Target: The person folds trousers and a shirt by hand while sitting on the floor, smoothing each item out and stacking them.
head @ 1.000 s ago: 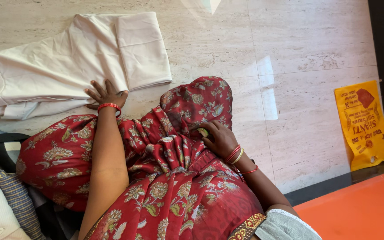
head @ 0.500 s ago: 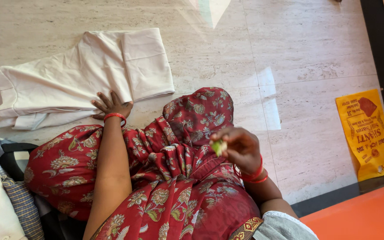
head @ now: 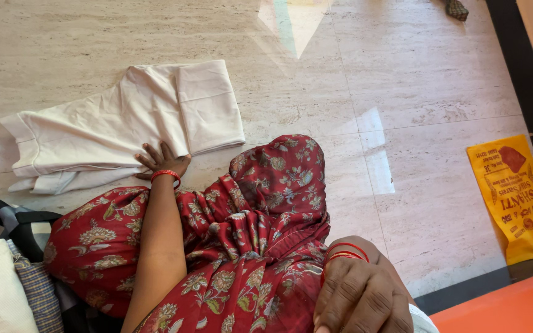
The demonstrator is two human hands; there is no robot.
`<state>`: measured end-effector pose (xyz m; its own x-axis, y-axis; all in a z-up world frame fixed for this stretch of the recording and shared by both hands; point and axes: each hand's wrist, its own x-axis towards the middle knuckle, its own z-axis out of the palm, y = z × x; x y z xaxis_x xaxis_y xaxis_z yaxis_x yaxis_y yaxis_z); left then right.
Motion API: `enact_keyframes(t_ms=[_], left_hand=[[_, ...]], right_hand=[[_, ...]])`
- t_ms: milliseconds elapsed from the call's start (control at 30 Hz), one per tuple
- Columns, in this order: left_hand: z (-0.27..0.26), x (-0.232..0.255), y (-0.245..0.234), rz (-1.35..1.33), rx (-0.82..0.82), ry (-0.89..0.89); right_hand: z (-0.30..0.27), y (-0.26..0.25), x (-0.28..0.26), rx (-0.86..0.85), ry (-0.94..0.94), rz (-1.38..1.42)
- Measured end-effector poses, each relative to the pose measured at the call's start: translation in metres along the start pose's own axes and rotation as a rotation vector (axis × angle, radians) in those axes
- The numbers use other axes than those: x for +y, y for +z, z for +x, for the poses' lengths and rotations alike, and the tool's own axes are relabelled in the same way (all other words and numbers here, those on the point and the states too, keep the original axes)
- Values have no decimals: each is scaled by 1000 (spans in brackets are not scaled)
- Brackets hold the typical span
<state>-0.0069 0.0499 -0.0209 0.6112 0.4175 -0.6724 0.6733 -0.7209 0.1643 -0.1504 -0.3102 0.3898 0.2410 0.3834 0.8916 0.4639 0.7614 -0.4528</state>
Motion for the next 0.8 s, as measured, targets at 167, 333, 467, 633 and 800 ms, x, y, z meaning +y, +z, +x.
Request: enact_keyframes(t_ms=[167,333,467,633,800], left_hand=[[-1,3,0,-10,16,0],[3,4,2,-3,33,-3],[5,-1,5,5,13,-11],[7,0,5,-6,23,-4],[1,2,1,6,14,1]], right_hand=[[0,5,-6,14,-6,-19],[3,5,-4,29,-34,-34],[7,6,-7,54,-58,-68],[2,14,-15,370,74,-390],[-42,-58,22,44,837,-897]])
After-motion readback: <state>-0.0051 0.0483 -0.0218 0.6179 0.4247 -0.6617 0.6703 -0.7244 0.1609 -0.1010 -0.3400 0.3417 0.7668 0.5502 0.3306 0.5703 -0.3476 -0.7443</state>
